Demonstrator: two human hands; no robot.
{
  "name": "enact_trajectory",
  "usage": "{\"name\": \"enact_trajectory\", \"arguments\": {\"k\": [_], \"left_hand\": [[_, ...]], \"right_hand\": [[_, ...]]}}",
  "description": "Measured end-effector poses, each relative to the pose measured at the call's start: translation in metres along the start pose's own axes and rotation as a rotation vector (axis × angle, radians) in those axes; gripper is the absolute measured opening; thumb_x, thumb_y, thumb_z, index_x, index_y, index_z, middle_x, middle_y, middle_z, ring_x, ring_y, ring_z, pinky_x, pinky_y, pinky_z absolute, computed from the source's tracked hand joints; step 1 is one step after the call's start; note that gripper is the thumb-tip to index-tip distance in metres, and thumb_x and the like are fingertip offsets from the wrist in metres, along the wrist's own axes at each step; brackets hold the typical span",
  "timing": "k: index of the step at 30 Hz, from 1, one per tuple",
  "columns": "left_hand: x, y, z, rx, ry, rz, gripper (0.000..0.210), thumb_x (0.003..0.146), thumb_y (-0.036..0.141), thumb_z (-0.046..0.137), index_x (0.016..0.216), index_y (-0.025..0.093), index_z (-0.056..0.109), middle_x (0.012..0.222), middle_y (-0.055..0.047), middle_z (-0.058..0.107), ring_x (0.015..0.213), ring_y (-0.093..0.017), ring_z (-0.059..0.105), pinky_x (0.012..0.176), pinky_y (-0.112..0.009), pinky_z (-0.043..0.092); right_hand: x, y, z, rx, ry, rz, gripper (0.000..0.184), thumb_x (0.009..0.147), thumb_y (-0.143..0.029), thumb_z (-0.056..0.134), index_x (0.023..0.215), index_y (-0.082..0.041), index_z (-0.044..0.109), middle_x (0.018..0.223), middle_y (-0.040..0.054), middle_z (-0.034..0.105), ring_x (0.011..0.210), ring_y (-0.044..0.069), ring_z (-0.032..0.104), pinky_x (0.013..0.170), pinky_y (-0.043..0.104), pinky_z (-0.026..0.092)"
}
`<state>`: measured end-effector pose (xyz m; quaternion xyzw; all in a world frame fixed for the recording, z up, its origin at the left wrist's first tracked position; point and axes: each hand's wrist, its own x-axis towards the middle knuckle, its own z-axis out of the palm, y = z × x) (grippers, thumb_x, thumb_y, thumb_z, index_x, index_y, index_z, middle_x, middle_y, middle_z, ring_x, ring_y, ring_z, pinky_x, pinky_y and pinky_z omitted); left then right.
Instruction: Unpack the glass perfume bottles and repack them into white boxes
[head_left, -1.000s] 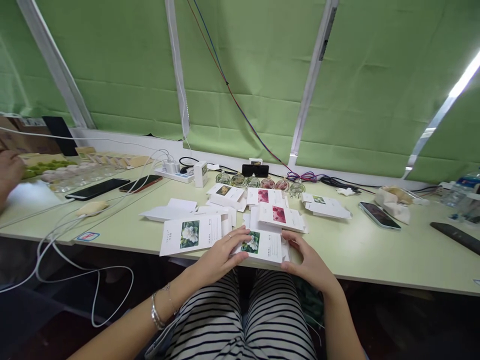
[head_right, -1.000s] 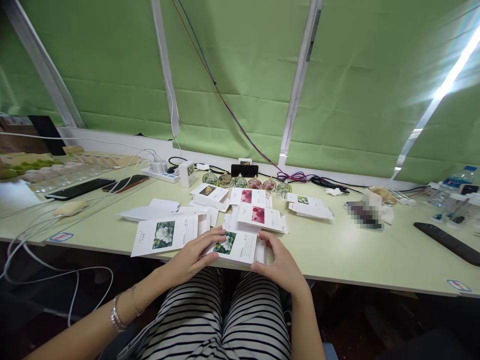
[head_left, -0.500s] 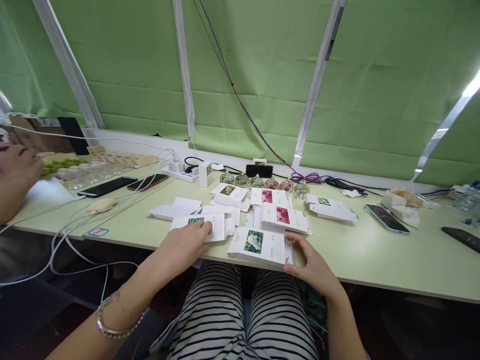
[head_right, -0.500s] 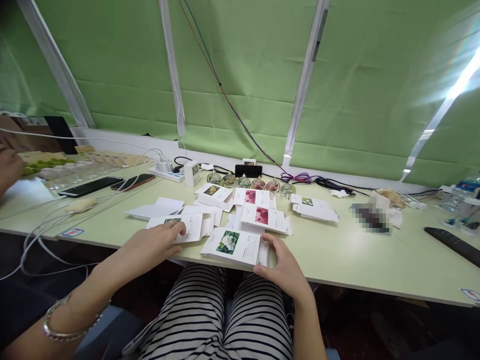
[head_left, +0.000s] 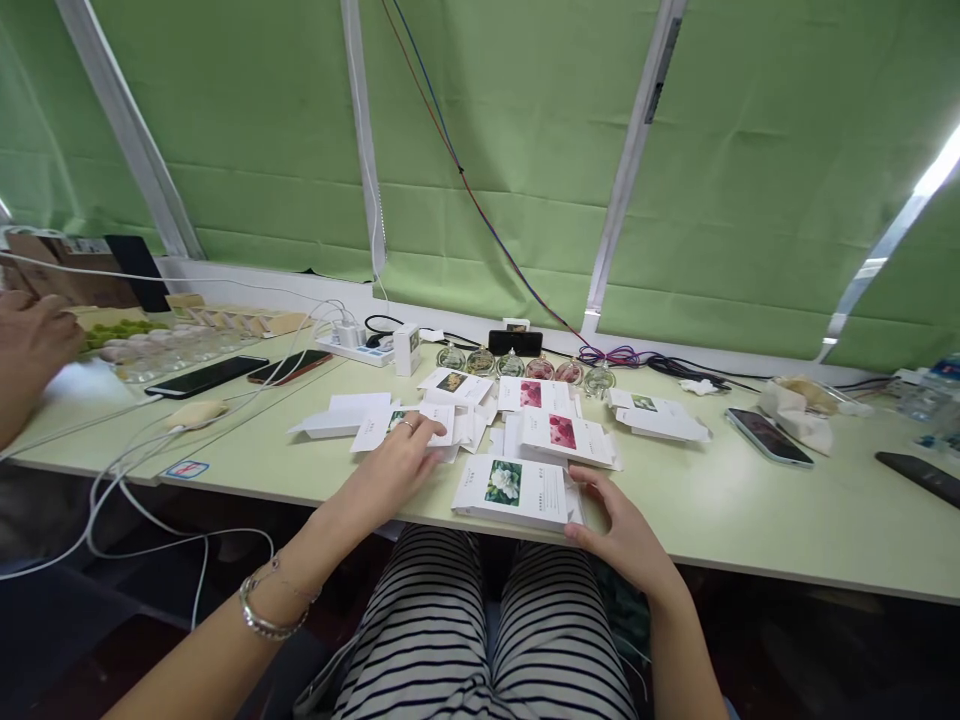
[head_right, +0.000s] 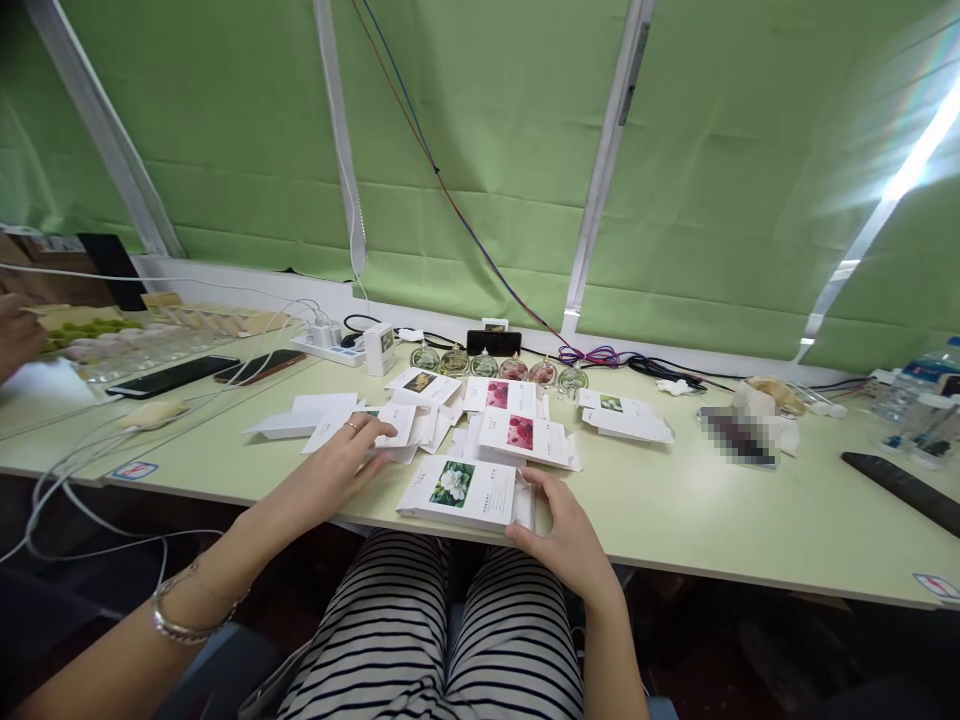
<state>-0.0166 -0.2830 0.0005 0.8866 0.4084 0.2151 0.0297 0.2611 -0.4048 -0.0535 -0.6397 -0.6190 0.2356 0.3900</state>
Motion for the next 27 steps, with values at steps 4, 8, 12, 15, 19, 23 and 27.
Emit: {"name": "enact_trajectory", "arguments": {"k": [4, 8, 12, 15, 19, 23, 27], "left_hand": [[-0.007, 0.015, 0.005, -0.266, -0.192, 0.228, 0.046, 0.089, 0.043, 0.043, 0.129, 0.022, 0.033, 0.133, -0.01, 0.04, 0.119, -0.024, 0.043, 0.097, -0.038, 0.039], [-0.008, 0.018, 0.035, -0.294, -0.218, 0.33, 0.059, 0.089, 0.046, 0.042, 0.138, 0.018, 0.023, 0.148, -0.012, 0.021, 0.135, -0.024, 0.02, 0.11, -0.04, 0.02], [-0.006, 0.018, 0.048, -0.304, -0.207, 0.295, 0.056, 0.089, 0.048, 0.041, 0.136, 0.019, 0.03, 0.148, -0.011, 0.021, 0.135, -0.025, 0.018, 0.11, -0.042, 0.019], [-0.003, 0.019, 0.044, -0.351, -0.244, 0.265, 0.062, 0.083, 0.051, 0.05, 0.135, 0.021, 0.031, 0.145, -0.011, 0.027, 0.133, -0.026, 0.022, 0.108, -0.044, 0.021], [0.0, 0.018, 0.037, -0.468, -0.272, 0.242, 0.065, 0.077, 0.049, 0.06, 0.13, 0.021, 0.035, 0.136, -0.01, 0.039, 0.126, -0.026, 0.035, 0.105, -0.041, 0.028], [0.001, 0.018, 0.036, -0.543, -0.306, 0.217, 0.066, 0.073, 0.046, 0.065, 0.128, 0.021, 0.036, 0.131, -0.008, 0.042, 0.119, -0.025, 0.042, 0.101, -0.038, 0.033], [0.001, 0.018, 0.036, -0.558, -0.324, 0.185, 0.073, 0.069, 0.047, 0.068, 0.129, 0.02, 0.034, 0.131, -0.009, 0.04, 0.121, -0.027, 0.038, 0.103, -0.039, 0.031]], "right_hand": [[0.0, 0.001, 0.0, 0.002, 0.005, -0.025, 0.059, 0.072, -0.044, 0.062, 0.123, -0.024, 0.041, 0.131, 0.0057, 0.046, 0.119, 0.024, 0.044, 0.1, 0.039, 0.035], [0.0, 0.001, 0.001, 0.02, -0.005, -0.021, 0.059, 0.072, -0.044, 0.062, 0.123, -0.023, 0.041, 0.128, 0.0068, 0.048, 0.118, 0.025, 0.045, 0.099, 0.04, 0.036], [0.0, 0.001, 0.001, 0.03, -0.022, -0.048, 0.057, 0.073, -0.041, 0.062, 0.123, -0.025, 0.041, 0.126, 0.0057, 0.05, 0.117, 0.024, 0.045, 0.099, 0.041, 0.035], [0.0, 0.001, -0.001, 0.047, -0.031, -0.055, 0.054, 0.073, -0.041, 0.062, 0.121, -0.024, 0.044, 0.125, 0.0061, 0.051, 0.112, 0.024, 0.048, 0.097, 0.041, 0.037], [0.001, 0.0, -0.004, 0.081, -0.057, -0.049, 0.042, 0.079, -0.039, 0.054, 0.117, -0.024, 0.047, 0.117, 0.0053, 0.056, 0.093, 0.02, 0.053, 0.087, 0.038, 0.043], [0.002, -0.001, -0.002, 0.073, -0.052, -0.024, 0.041, 0.08, -0.04, 0.053, 0.117, -0.024, 0.047, 0.112, 0.0047, 0.057, 0.089, 0.019, 0.052, 0.083, 0.035, 0.045], [0.002, -0.002, 0.003, -0.015, 0.006, -0.001, 0.041, 0.078, -0.039, 0.053, 0.115, -0.023, 0.049, 0.108, 0.0053, 0.055, 0.087, 0.019, 0.051, 0.083, 0.035, 0.044]]}}
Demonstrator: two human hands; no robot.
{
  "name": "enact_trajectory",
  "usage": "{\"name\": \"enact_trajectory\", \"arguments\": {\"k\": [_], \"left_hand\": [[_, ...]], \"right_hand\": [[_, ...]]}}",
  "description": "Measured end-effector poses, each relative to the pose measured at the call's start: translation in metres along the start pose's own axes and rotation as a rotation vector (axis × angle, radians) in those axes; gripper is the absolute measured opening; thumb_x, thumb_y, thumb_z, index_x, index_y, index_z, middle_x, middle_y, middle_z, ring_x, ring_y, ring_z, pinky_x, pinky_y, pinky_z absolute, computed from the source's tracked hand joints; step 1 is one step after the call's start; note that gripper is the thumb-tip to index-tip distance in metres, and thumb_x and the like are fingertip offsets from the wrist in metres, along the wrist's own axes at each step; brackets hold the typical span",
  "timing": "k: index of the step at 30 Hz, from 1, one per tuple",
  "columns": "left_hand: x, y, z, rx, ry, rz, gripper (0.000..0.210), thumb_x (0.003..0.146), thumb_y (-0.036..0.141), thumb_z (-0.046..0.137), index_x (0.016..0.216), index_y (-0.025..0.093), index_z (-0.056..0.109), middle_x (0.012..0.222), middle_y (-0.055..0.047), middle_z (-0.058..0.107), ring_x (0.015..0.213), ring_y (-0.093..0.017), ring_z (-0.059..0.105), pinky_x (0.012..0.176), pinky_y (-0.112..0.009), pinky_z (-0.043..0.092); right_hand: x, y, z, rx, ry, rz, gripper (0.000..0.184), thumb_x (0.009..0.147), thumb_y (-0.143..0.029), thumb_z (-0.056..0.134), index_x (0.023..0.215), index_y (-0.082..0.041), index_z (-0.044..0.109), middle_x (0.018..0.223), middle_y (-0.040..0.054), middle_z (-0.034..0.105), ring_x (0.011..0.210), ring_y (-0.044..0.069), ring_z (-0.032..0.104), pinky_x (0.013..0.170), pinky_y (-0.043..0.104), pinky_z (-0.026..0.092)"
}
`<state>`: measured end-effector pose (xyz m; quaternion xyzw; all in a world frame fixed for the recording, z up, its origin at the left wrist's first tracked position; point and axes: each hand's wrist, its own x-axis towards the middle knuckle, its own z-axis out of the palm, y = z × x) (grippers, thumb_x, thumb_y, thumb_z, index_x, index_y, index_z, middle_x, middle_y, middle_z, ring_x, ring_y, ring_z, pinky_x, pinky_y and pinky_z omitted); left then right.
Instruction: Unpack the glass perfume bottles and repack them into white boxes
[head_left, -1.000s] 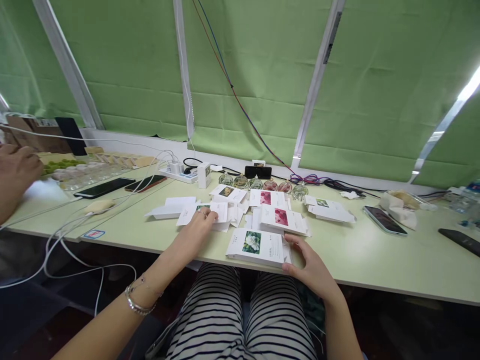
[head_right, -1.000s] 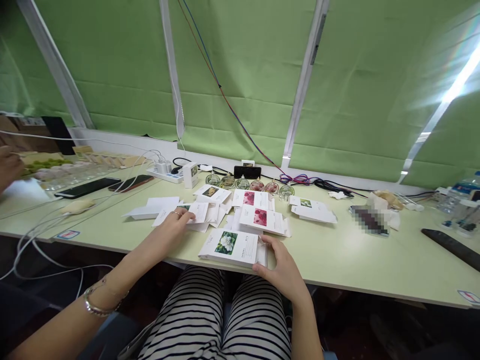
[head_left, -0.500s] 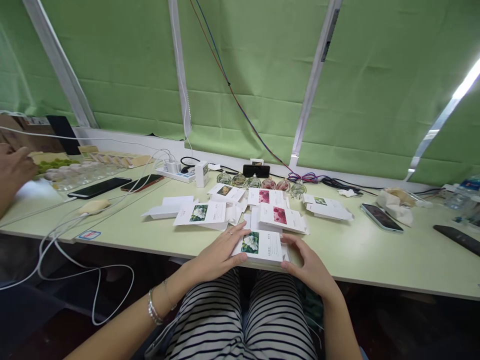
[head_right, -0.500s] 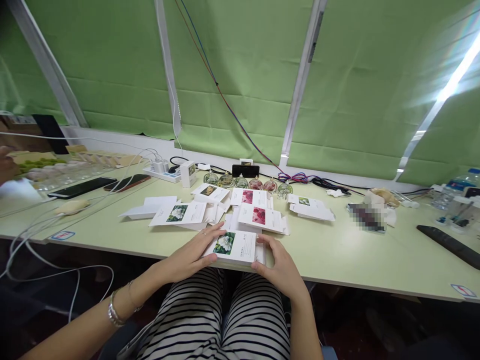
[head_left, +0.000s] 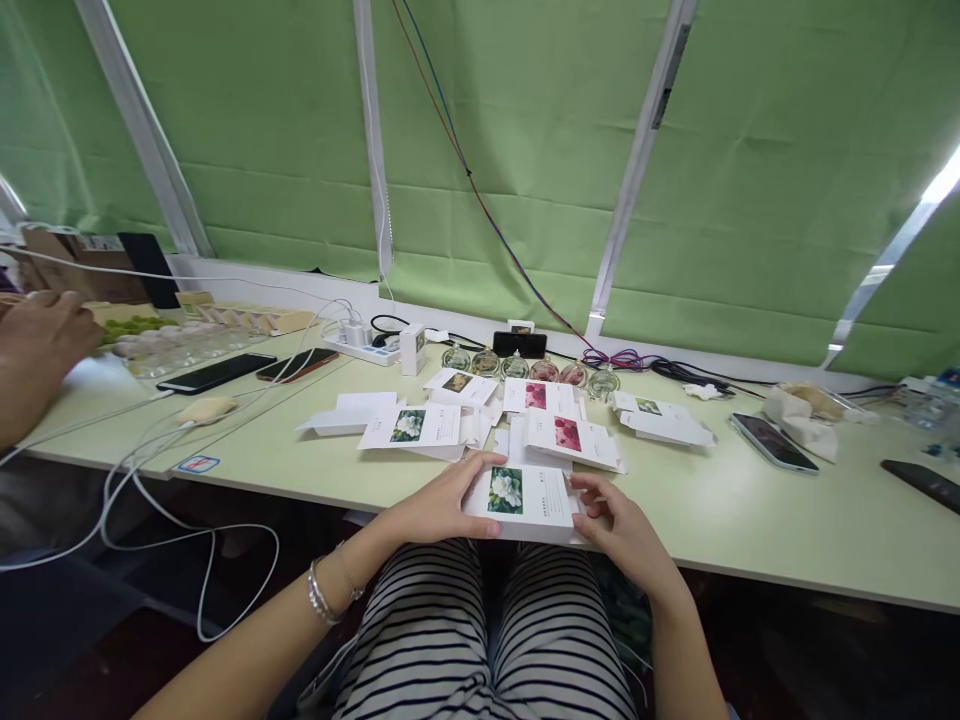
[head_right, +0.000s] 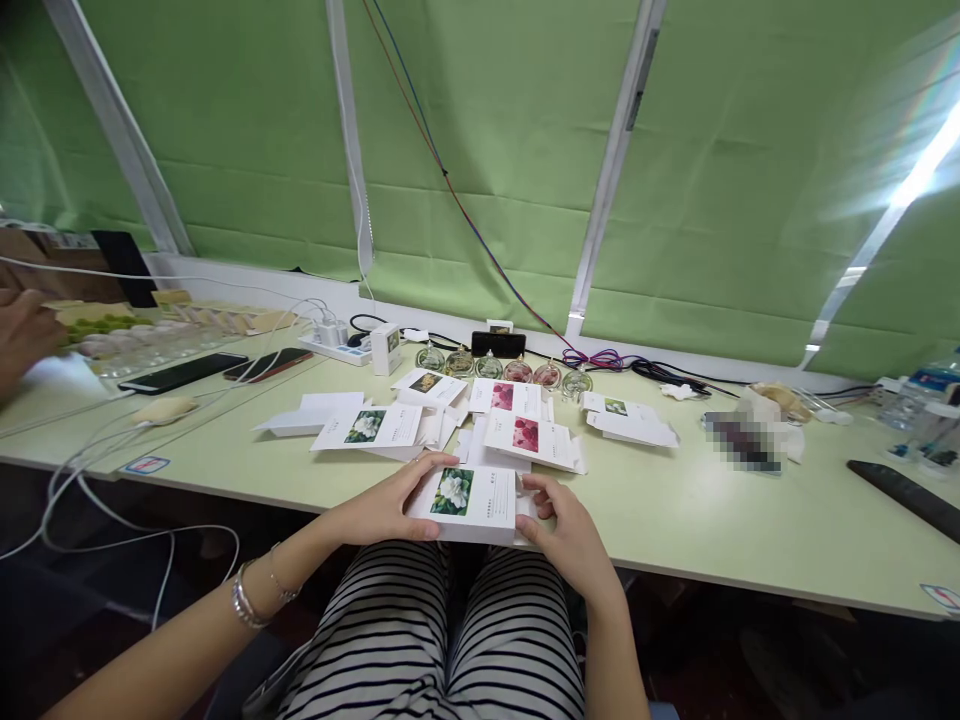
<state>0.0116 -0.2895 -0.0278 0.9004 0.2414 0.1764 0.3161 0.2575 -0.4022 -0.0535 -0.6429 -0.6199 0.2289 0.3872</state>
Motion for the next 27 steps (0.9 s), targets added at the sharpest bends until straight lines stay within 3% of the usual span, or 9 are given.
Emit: {"name": "enact_trajectory", "arguments": {"k": [5, 8, 10, 14, 21, 24, 27], "left_hand": [[0.0, -0.002, 0.001, 0.01, 0.005, -0.006, 0.076, 0.069, 0.048, 0.067, 0.13, 0.019, 0.033, 0.133, -0.01, 0.037, 0.124, -0.026, 0.036, 0.105, -0.038, 0.028], [0.0, -0.003, 0.002, 0.011, 0.007, 0.002, 0.075, 0.069, 0.048, 0.067, 0.13, 0.02, 0.034, 0.133, -0.01, 0.037, 0.124, -0.027, 0.036, 0.105, -0.038, 0.027], [-0.001, -0.003, 0.002, 0.007, 0.011, 0.007, 0.075, 0.07, 0.048, 0.067, 0.131, 0.02, 0.034, 0.133, -0.01, 0.037, 0.124, -0.027, 0.036, 0.105, -0.039, 0.027], [-0.001, -0.003, 0.001, 0.003, 0.02, 0.026, 0.072, 0.07, 0.047, 0.067, 0.13, 0.021, 0.035, 0.132, -0.01, 0.038, 0.124, -0.028, 0.036, 0.105, -0.041, 0.027], [0.0, -0.004, 0.002, 0.021, 0.018, 0.037, 0.074, 0.068, 0.048, 0.069, 0.13, 0.022, 0.037, 0.132, -0.01, 0.038, 0.122, -0.029, 0.036, 0.104, -0.043, 0.028], [0.001, -0.004, 0.002, 0.023, 0.018, 0.047, 0.073, 0.068, 0.047, 0.069, 0.129, 0.021, 0.039, 0.132, -0.01, 0.039, 0.122, -0.028, 0.037, 0.103, -0.041, 0.029], [0.001, -0.003, 0.002, 0.018, 0.02, 0.048, 0.071, 0.068, 0.046, 0.069, 0.128, 0.021, 0.039, 0.131, -0.009, 0.039, 0.122, -0.028, 0.037, 0.104, -0.039, 0.028]], "right_hand": [[0.0, 0.0, 0.002, -0.068, 0.081, 0.037, 0.046, 0.079, -0.041, 0.05, 0.121, -0.021, 0.045, 0.102, 0.0062, 0.053, 0.087, 0.02, 0.05, 0.084, 0.037, 0.042], [-0.001, 0.0, -0.004, 0.007, -0.022, 0.039, 0.05, 0.077, -0.039, 0.054, 0.122, -0.022, 0.043, 0.097, 0.0042, 0.051, 0.087, 0.018, 0.05, 0.085, 0.035, 0.043], [-0.002, 0.002, -0.009, 0.056, -0.106, 0.034, 0.062, 0.071, -0.036, 0.062, 0.127, -0.023, 0.039, 0.097, 0.003, 0.05, 0.087, 0.017, 0.049, 0.086, 0.034, 0.043], [0.001, 0.007, -0.014, 0.095, -0.16, 0.026, 0.079, 0.065, -0.031, 0.069, 0.135, -0.023, 0.032, 0.095, 0.0024, 0.05, 0.085, 0.017, 0.049, 0.087, 0.036, 0.043], [0.007, 0.011, -0.01, 0.346, -0.173, -0.057, 0.077, 0.065, -0.04, 0.072, 0.131, -0.021, 0.036, 0.102, 0.0062, 0.054, 0.088, 0.019, 0.054, 0.085, 0.036, 0.045], [0.009, 0.005, -0.008, 0.275, -0.174, -0.087, 0.073, 0.066, -0.042, 0.071, 0.129, -0.023, 0.04, 0.109, 0.007, 0.054, 0.094, 0.021, 0.054, 0.087, 0.037, 0.044], [0.009, 0.0, -0.005, 0.223, -0.158, -0.105, 0.062, 0.065, -0.044, 0.071, 0.119, -0.023, 0.048, 0.13, 0.0086, 0.045, 0.1, 0.022, 0.052, 0.087, 0.037, 0.044]]}}
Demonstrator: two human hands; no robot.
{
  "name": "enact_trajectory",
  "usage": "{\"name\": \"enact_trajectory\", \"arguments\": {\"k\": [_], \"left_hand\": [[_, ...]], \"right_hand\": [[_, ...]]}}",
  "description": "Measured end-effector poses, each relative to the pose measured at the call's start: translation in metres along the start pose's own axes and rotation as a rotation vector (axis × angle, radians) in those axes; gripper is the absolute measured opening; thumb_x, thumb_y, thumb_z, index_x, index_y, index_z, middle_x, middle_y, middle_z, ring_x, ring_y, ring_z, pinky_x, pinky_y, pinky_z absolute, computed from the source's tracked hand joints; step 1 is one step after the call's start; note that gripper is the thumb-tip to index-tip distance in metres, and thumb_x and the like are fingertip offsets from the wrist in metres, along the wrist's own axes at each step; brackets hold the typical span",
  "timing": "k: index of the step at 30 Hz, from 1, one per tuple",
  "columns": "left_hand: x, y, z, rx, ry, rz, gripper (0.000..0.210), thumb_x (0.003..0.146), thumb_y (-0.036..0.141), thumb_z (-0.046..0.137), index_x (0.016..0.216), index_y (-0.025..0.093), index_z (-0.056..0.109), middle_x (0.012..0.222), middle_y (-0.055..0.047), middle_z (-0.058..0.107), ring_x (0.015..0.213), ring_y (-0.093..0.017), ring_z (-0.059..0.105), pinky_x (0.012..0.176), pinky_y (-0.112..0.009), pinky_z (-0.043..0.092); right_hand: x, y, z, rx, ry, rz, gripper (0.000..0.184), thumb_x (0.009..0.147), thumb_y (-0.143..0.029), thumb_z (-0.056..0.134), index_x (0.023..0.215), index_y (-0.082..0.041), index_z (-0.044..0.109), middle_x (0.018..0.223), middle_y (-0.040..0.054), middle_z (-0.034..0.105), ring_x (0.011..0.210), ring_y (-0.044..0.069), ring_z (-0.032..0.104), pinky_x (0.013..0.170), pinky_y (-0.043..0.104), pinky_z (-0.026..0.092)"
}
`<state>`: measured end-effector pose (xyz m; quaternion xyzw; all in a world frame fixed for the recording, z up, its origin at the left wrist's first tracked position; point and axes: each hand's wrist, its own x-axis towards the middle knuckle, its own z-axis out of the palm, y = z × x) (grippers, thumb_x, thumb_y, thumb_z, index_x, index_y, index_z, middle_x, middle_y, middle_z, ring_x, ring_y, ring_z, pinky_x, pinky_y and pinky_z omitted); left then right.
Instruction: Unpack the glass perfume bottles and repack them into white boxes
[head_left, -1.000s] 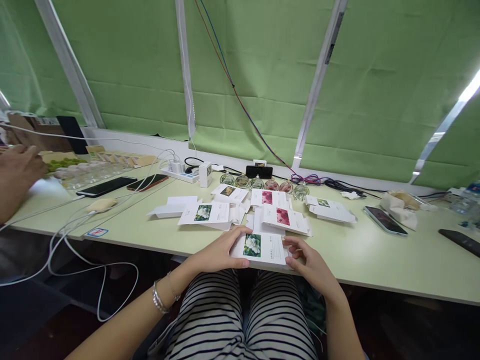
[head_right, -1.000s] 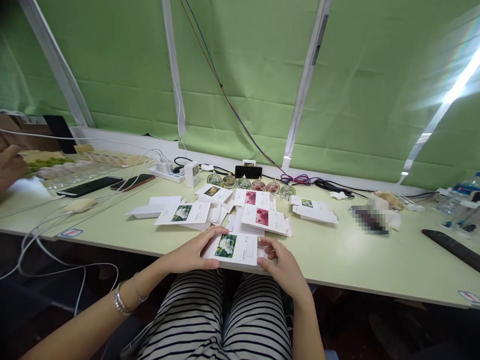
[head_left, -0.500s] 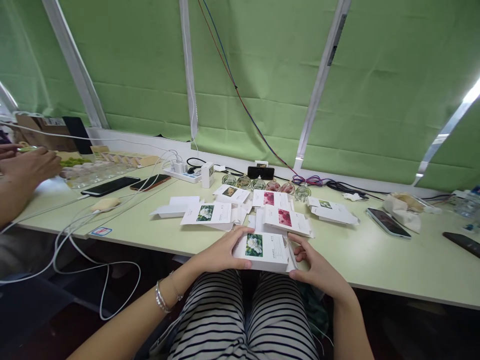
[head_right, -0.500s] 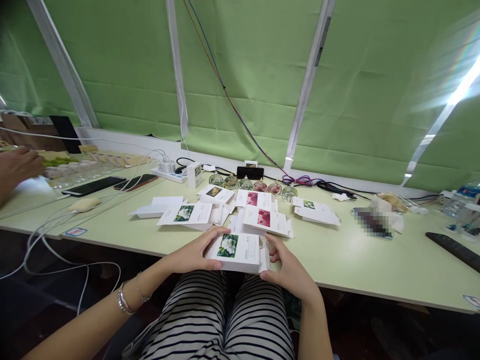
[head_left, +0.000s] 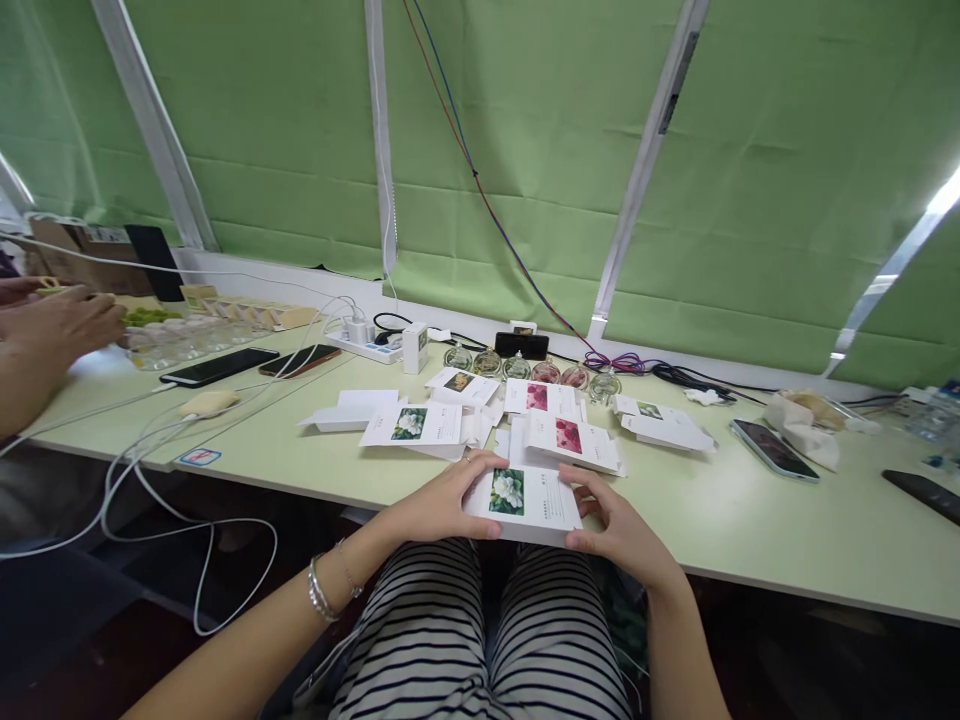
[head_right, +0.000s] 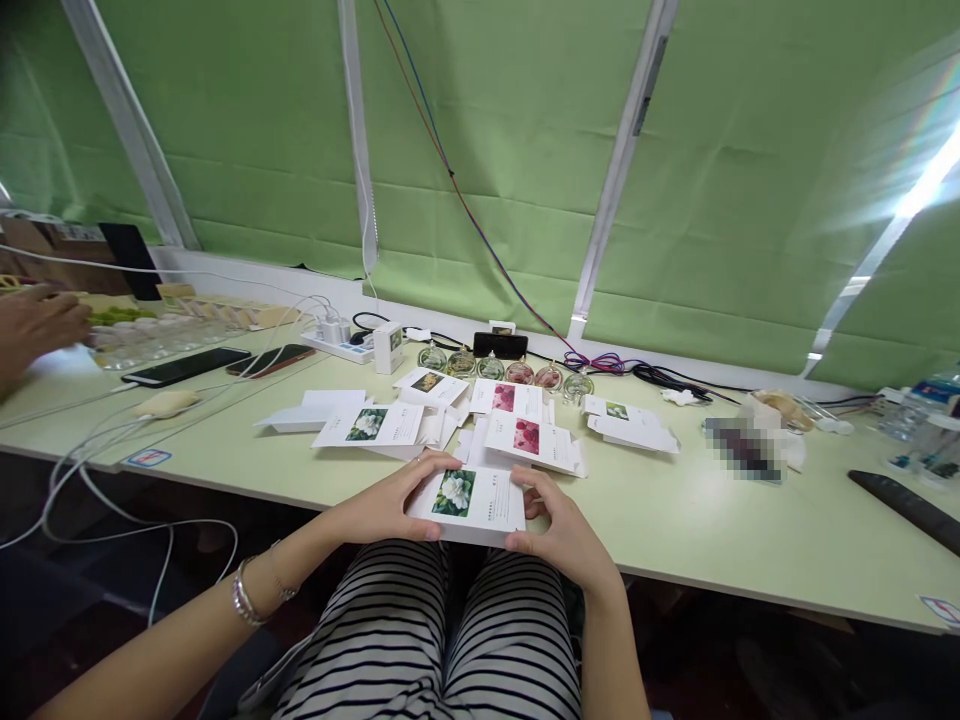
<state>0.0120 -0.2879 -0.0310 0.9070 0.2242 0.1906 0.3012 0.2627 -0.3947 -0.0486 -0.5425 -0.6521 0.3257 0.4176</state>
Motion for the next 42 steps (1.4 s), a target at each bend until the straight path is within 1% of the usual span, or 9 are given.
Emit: {"name": "enact_trajectory", "arguments": {"k": [5, 11, 17, 24, 28, 32, 35, 38, 42], "left_hand": [[-0.001, -0.001, 0.0, 0.013, -0.001, -0.013, 0.073, 0.069, 0.047, 0.068, 0.13, 0.021, 0.037, 0.131, -0.009, 0.039, 0.123, -0.027, 0.036, 0.104, -0.04, 0.028], [-0.001, -0.001, 0.0, 0.004, -0.005, -0.019, 0.073, 0.068, 0.047, 0.069, 0.129, 0.022, 0.038, 0.132, -0.009, 0.038, 0.123, -0.028, 0.036, 0.104, -0.041, 0.027], [-0.002, -0.002, 0.0, -0.001, -0.001, -0.011, 0.073, 0.068, 0.047, 0.069, 0.13, 0.023, 0.038, 0.131, -0.008, 0.039, 0.123, -0.028, 0.036, 0.104, -0.04, 0.028], [-0.002, -0.004, 0.001, -0.006, 0.01, 0.008, 0.073, 0.067, 0.046, 0.07, 0.129, 0.023, 0.039, 0.13, -0.009, 0.039, 0.121, -0.028, 0.037, 0.103, -0.042, 0.029], [-0.002, -0.002, 0.0, -0.023, 0.005, 0.061, 0.073, 0.067, 0.046, 0.07, 0.129, 0.023, 0.039, 0.129, -0.008, 0.04, 0.122, -0.026, 0.037, 0.104, -0.04, 0.028], [-0.005, -0.001, -0.002, -0.047, -0.007, 0.13, 0.075, 0.065, 0.046, 0.072, 0.129, 0.025, 0.04, 0.133, -0.008, 0.037, 0.127, -0.028, 0.031, 0.107, -0.043, 0.024], [-0.007, -0.005, -0.003, -0.085, 0.07, 0.164, 0.079, 0.063, 0.048, 0.073, 0.13, 0.025, 0.038, 0.138, -0.01, 0.031, 0.131, -0.031, 0.024, 0.108, -0.048, 0.02], [-0.007, -0.008, 0.002, -0.233, 0.232, 0.126, 0.09, 0.063, 0.049, 0.073, 0.136, 0.026, 0.026, 0.146, -0.011, 0.017, 0.135, -0.032, 0.015, 0.109, -0.049, 0.019], [0.0, -0.002, 0.022, -0.614, 0.444, 0.096, 0.088, 0.074, 0.048, 0.065, 0.137, 0.03, 0.007, 0.147, -0.012, 0.012, 0.13, -0.031, 0.028, 0.103, -0.047, 0.033]], "right_hand": [[-0.004, 0.002, 0.001, 0.06, 0.04, 0.02, 0.043, 0.067, -0.046, 0.069, 0.097, -0.02, 0.054, 0.141, 0.0111, 0.033, 0.101, 0.023, 0.055, 0.088, 0.039, 0.047], [-0.008, 0.005, -0.002, 0.164, -0.025, -0.03, 0.036, 0.078, -0.043, 0.06, 0.106, -0.022, 0.05, 0.14, 0.0108, 0.032, 0.111, 0.024, 0.052, 0.095, 0.041, 0.044], [-0.007, 0.005, -0.002, 0.2, -0.05, -0.033, 0.044, 0.075, -0.045, 0.064, 0.109, -0.023, 0.048, 0.14, 0.0091, 0.036, 0.112, 0.025, 0.05, 0.095, 0.045, 0.044], [-0.004, 0.006, 0.004, 0.009, -0.012, -0.029, 0.056, 0.074, -0.046, 0.062, 0.122, -0.024, 0.044, 0.135, 0.008, 0.041, 0.104, 0.022, 0.052, 0.094, 0.04, 0.042], [-0.003, 0.002, 0.005, -0.094, -0.027, -0.074, 0.063, 0.072, -0.047, 0.063, 0.127, -0.026, 0.041, 0.138, 0.0071, 0.034, 0.106, 0.024, 0.049, 0.092, 0.038, 0.041], [-0.002, -0.007, 0.013, -0.073, -0.073, -0.027, 0.081, 0.067, -0.048, 0.067, 0.135, -0.025, 0.03, 0.142, 0.0078, 0.029, 0.117, 0.028, 0.043, 0.094, 0.04, 0.04], [-0.002, -0.011, 0.024, -0.097, -0.028, -0.025, 0.085, 0.066, -0.044, 0.068, 0.137, -0.025, 0.026, 0.141, 0.0085, 0.029, 0.124, 0.029, 0.035, 0.097, 0.04, 0.039], [-0.002, -0.011, 0.037, -0.162, 0.111, -0.015, 0.082, 0.068, -0.04, 0.066, 0.137, -0.026, 0.023, 0.137, 0.0092, 0.032, 0.117, 0.028, 0.042, 0.093, 0.04, 0.042], [-0.002, -0.009, 0.051, -0.203, 0.332, -0.065, 0.076, 0.071, -0.036, 0.063, 0.135, -0.026, 0.023, 0.131, 0.0089, 0.034, 0.12, 0.028, 0.038, 0.096, 0.041, 0.04]]}}
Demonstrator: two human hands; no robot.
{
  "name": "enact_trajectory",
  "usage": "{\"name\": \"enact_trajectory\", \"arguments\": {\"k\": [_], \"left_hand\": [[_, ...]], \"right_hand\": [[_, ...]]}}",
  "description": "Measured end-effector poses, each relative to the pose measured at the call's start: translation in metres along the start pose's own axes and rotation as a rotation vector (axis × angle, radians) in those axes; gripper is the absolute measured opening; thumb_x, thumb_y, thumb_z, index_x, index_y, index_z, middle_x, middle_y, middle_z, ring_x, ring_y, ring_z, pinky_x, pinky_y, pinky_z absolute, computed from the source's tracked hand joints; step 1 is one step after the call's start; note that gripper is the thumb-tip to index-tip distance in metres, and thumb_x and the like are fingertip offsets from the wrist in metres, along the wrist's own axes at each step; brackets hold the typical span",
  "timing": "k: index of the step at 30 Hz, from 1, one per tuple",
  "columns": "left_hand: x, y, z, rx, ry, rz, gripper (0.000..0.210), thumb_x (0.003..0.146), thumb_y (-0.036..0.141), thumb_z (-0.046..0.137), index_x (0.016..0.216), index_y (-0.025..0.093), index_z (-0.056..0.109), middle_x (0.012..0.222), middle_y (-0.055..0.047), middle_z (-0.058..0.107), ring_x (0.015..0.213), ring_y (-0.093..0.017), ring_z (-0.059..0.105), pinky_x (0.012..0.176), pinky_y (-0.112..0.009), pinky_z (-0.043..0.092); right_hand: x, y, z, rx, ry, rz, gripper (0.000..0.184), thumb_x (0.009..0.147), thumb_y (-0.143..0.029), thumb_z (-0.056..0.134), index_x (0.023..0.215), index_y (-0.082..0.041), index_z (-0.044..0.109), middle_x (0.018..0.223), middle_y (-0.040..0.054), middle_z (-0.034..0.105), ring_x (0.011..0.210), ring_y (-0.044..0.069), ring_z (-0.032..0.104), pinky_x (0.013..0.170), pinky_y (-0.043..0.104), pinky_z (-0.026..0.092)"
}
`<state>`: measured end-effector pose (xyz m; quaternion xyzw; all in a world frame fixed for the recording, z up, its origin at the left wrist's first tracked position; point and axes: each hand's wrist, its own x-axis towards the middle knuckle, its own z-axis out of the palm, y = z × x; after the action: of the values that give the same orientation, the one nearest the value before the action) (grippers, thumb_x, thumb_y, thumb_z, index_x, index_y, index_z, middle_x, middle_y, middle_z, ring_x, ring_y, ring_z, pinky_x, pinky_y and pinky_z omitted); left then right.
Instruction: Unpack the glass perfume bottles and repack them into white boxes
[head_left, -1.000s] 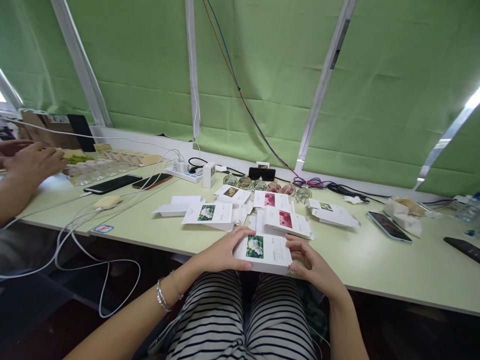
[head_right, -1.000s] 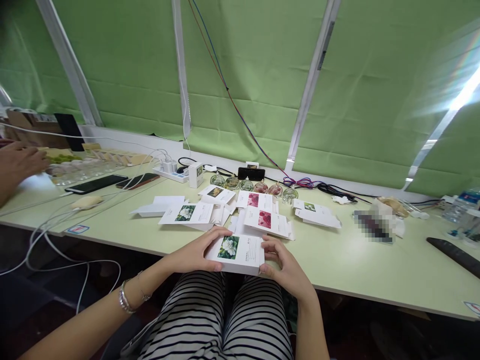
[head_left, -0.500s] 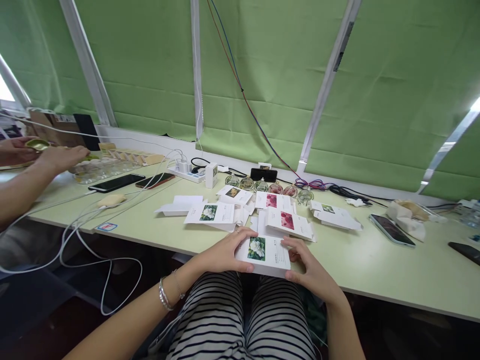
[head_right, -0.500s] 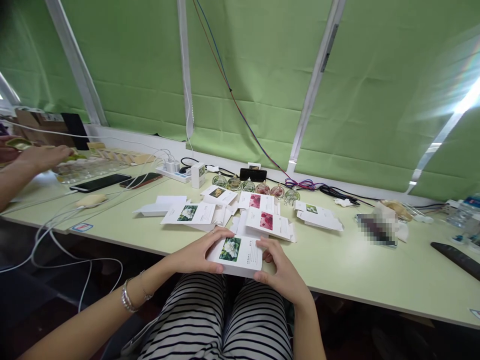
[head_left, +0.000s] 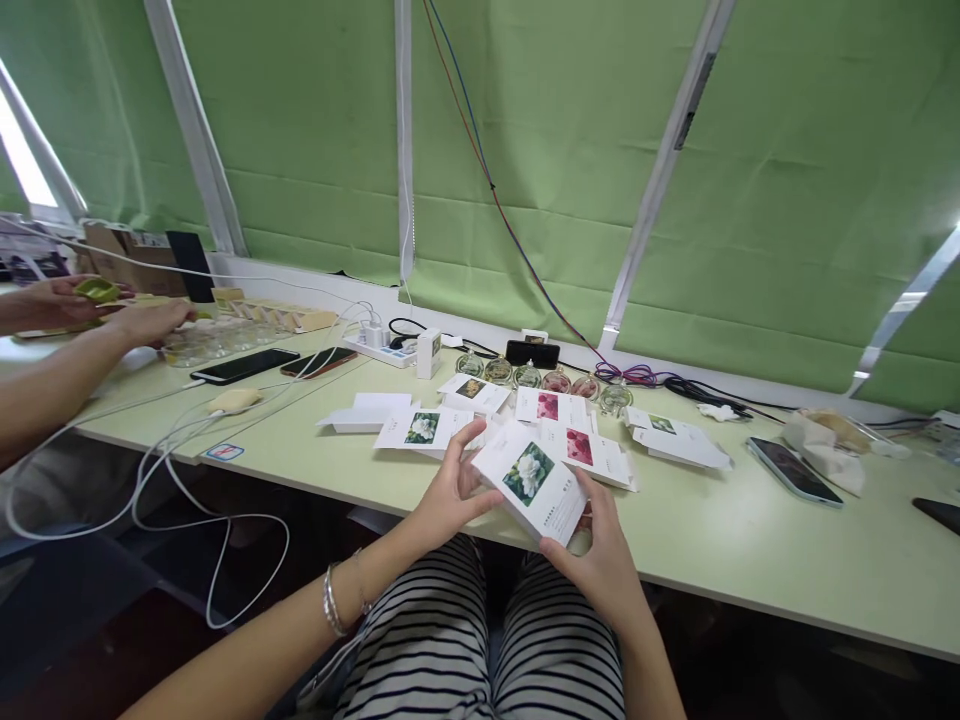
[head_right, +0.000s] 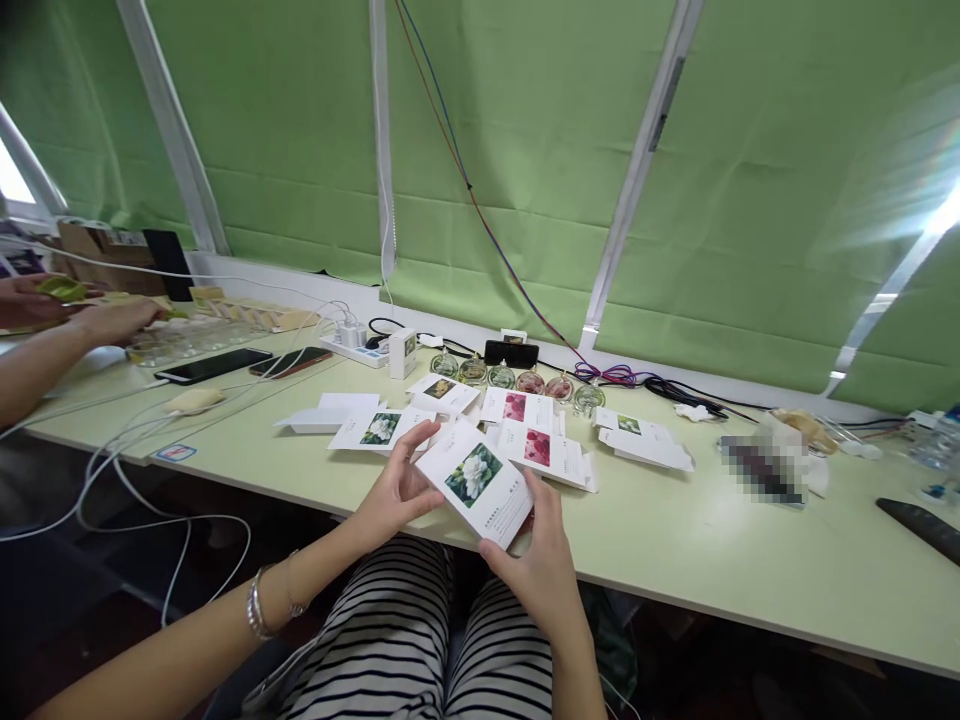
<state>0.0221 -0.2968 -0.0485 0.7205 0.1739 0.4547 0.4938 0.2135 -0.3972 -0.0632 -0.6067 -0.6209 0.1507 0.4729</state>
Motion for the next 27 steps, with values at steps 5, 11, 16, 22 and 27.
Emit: {"name": "enact_trajectory", "arguments": {"k": [5, 11, 16, 22, 27], "left_hand": [[-0.007, 0.004, 0.033, -0.115, -0.092, -0.055, 0.073, 0.079, 0.05, 0.058, 0.133, 0.025, 0.018, 0.14, -0.014, 0.03, 0.121, -0.028, 0.043, 0.096, -0.044, 0.042], [0.003, 0.017, 0.036, 0.195, -0.278, -0.113, 0.05, 0.085, 0.036, 0.051, 0.129, 0.021, 0.032, 0.13, -0.011, 0.048, 0.118, -0.025, 0.047, 0.1, -0.044, 0.038], [0.012, 0.016, 0.036, 0.226, -0.404, -0.11, 0.05, 0.084, 0.027, 0.052, 0.131, 0.023, 0.035, 0.132, -0.009, 0.048, 0.12, -0.024, 0.045, 0.103, -0.046, 0.036], [0.001, 0.014, 0.023, 0.275, -0.192, -0.127, 0.06, 0.084, 0.03, 0.053, 0.136, 0.02, 0.026, 0.139, -0.013, 0.037, 0.128, -0.025, 0.036, 0.106, -0.044, 0.032], [0.005, 0.04, -0.014, 0.425, -0.088, -0.107, 0.052, 0.087, 0.038, 0.048, 0.132, 0.019, 0.031, 0.131, -0.013, 0.047, 0.121, -0.023, 0.044, 0.103, -0.043, 0.035]], "right_hand": [[-0.004, -0.003, 0.011, -0.06, 0.124, -0.019, 0.08, 0.068, -0.036, 0.067, 0.133, -0.025, 0.021, 0.122, 0.0107, 0.035, 0.12, 0.03, 0.035, 0.097, 0.045, 0.038], [-0.004, -0.001, 0.006, 0.055, 0.053, 0.053, 0.052, 0.079, -0.044, 0.055, 0.12, -0.021, 0.035, 0.116, 0.011, 0.047, 0.108, 0.027, 0.048, 0.091, 0.042, 0.042], [-0.001, 0.004, -0.003, 0.258, 0.062, 0.138, 0.052, 0.083, -0.046, 0.048, 0.125, -0.02, 0.032, 0.12, 0.0102, 0.054, 0.103, 0.023, 0.056, 0.09, 0.037, 0.045], [0.007, 0.01, -0.003, 0.157, 0.233, 0.218, 0.057, 0.074, -0.046, 0.056, 0.121, -0.018, 0.039, 0.116, 0.0126, 0.056, 0.092, 0.025, 0.059, 0.081, 0.039, 0.049], [0.007, 0.011, 0.001, 0.178, 0.33, 0.182, 0.071, 0.071, -0.043, 0.062, 0.13, -0.018, 0.032, 0.126, 0.0129, 0.046, 0.108, 0.026, 0.051, 0.093, 0.041, 0.043]]}}
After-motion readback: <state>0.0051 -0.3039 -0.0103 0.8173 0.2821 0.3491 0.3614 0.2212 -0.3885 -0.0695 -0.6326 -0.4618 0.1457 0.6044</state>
